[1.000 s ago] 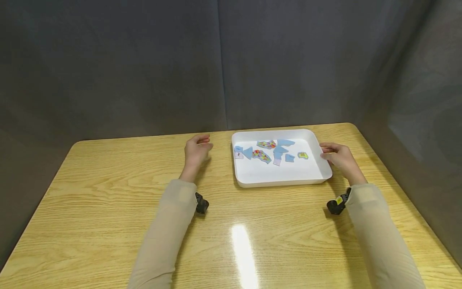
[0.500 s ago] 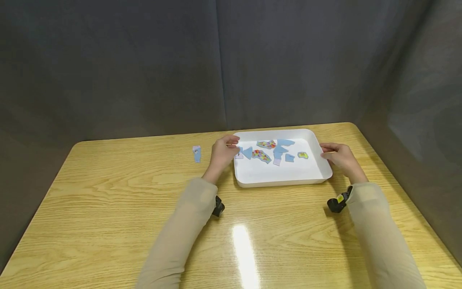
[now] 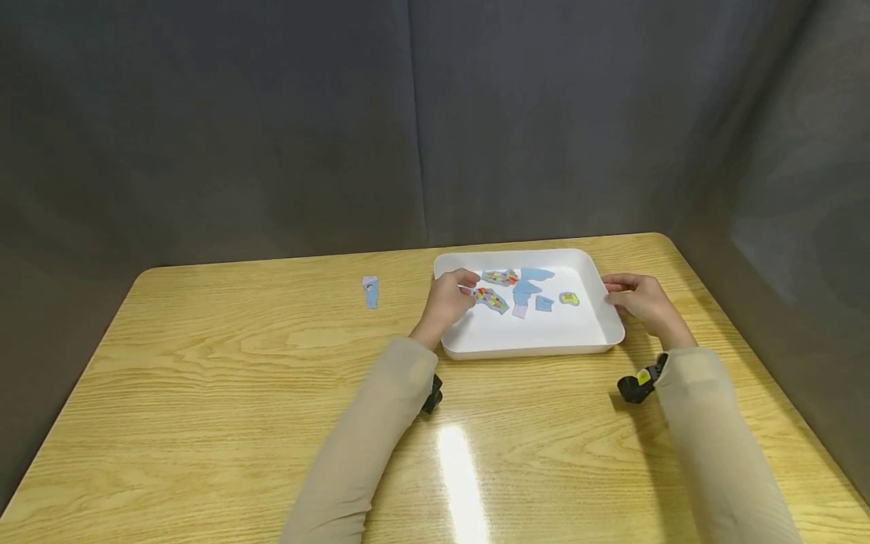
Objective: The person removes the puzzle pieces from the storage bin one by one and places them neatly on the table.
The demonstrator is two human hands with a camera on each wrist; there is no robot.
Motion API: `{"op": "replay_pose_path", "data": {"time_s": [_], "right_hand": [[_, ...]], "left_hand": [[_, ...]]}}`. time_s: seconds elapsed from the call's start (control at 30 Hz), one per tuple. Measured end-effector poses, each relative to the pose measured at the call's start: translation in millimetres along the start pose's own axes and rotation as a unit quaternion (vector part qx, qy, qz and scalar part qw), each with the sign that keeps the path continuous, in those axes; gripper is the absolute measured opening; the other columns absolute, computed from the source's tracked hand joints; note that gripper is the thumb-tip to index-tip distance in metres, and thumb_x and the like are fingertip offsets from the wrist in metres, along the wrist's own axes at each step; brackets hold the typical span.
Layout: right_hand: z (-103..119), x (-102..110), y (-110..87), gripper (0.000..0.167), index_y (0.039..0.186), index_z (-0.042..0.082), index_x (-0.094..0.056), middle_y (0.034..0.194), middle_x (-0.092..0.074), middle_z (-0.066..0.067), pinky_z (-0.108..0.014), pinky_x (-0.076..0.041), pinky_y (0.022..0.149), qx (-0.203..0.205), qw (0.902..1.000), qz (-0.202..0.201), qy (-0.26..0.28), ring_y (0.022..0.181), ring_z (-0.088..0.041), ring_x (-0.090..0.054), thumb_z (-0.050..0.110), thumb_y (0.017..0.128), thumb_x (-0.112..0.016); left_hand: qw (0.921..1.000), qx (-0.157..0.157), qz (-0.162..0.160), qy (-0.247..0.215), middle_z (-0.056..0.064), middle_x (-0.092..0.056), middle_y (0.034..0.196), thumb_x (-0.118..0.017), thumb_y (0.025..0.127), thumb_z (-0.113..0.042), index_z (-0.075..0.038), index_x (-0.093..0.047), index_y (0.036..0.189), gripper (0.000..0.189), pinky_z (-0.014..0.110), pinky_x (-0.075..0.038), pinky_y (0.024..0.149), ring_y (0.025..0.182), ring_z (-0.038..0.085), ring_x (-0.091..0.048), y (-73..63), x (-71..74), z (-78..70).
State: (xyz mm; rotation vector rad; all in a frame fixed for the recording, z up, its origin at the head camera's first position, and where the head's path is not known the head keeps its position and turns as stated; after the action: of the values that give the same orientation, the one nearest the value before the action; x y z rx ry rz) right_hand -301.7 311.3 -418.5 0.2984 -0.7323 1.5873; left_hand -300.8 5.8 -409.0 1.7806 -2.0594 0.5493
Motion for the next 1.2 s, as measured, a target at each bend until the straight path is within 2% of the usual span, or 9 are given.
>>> {"op": "replay_pose_path", "data": {"time_s": [0.23, 0.5, 0.73, 0.87, 0.97, 1.1, 1.2], "right_hand": [[-1, -1, -0.8, 0.048, 0.140, -0.006, -0.039, 0.129, -0.047, -0.021, -0.019, -0.051, 0.077, -0.014, 0.9996, 0.021, -0.008, 0.088, -0.005, -0.050, 0.006, 0.095, -0.050], [-1, -1, 0.3, 0.049, 0.140, -0.008, -0.037, 0.128, -0.047, -0.021, -0.011, -0.050, 0.071, -0.013, 0.9992, 0.039, 0.002, 0.082, 0.004, -0.051, 0.005, 0.095, -0.050], [-1, -1, -0.9, 0.053, 0.141, -0.009, -0.035, 0.119, -0.051, -0.015, -0.012, -0.051, 0.073, -0.011, 0.9981, 0.058, 0.021, 0.078, 0.009, -0.053, 0.007, 0.093, -0.052], [-1, 0, -0.8, 0.053, 0.141, -0.005, -0.038, 0.127, -0.050, -0.017, -0.014, -0.051, 0.076, -0.012, 0.9990, 0.043, 0.008, 0.078, 0.008, -0.052, 0.018, 0.096, -0.053], [-2, 0, -0.5, 0.055, 0.140, -0.003, -0.041, 0.136, -0.046, -0.021, -0.015, -0.051, 0.077, -0.016, 0.9996, 0.022, 0.001, 0.078, 0.009, -0.051, 0.027, 0.097, -0.053], [-2, -1, -0.5, 0.054, 0.139, -0.004, -0.042, 0.141, -0.043, -0.025, -0.014, -0.050, 0.077, -0.012, 0.9999, 0.006, 0.005, 0.076, 0.011, -0.049, 0.028, 0.097, -0.052], [-2, -2, 0.0, 0.052, 0.139, -0.005, -0.042, 0.142, -0.043, -0.025, -0.012, -0.049, 0.074, -0.010, 0.9999, 0.001, 0.009, 0.076, 0.012, -0.048, 0.025, 0.098, -0.051]], "left_hand": [[0.9999, 0.010, -0.002, 0.012, 0.015, -0.069, 0.112, -0.056, 0.080, 0.009, -0.001, -0.066, 0.115, 0.038, 0.034, -0.054, 0.087, 0.103, 0.028, -0.066, 3.1, -6.5, 1.6], [0.9997, 0.019, 0.000, 0.015, 0.015, -0.068, 0.112, -0.056, 0.079, 0.010, 0.000, -0.066, 0.115, 0.039, 0.031, -0.053, 0.085, 0.103, 0.028, -0.064, 7.6, -16.4, 4.2], [0.9991, 0.020, -0.004, 0.036, 0.015, -0.066, 0.121, -0.055, 0.078, 0.010, -0.001, -0.066, 0.117, 0.042, 0.034, -0.050, 0.092, 0.108, 0.026, -0.062, 7.0, -20.0, 7.9], [0.9988, 0.025, 0.014, 0.039, 0.015, -0.064, 0.124, -0.058, 0.078, 0.008, -0.001, -0.063, 0.122, 0.045, 0.034, -0.050, 0.091, 0.105, 0.026, -0.060, 6.7, -22.5, 9.8], [0.9977, 0.021, 0.031, 0.057, 0.015, -0.064, 0.123, -0.061, 0.080, 0.006, -0.001, -0.061, 0.125, 0.045, 0.034, -0.049, 0.096, 0.108, 0.026, -0.060, 6.6, -25.3, 9.7], [0.9939, 0.010, 0.055, 0.096, 0.013, -0.065, 0.123, -0.067, 0.083, 0.000, -0.002, -0.061, 0.124, 0.041, 0.034, -0.046, 0.103, 0.117, 0.026, -0.059, 5.1, -29.2, 8.8], [0.9910, 0.007, 0.068, 0.115, 0.012, -0.065, 0.121, -0.071, 0.083, -0.005, -0.004, -0.062, 0.123, 0.041, 0.034, -0.047, 0.101, 0.115, 0.025, -0.059, 2.6, -31.1, 8.3]]}}
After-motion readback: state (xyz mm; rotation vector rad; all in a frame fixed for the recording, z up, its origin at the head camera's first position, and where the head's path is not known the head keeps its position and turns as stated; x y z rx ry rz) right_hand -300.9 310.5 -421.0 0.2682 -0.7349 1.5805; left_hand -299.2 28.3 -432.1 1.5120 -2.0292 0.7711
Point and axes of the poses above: each hand's wrist, its own y-axis towards the middle knuckle, its own x-axis out of the back of the hand, z = x × y, the point moved 6 cm from there along y, towards the middle knuckle
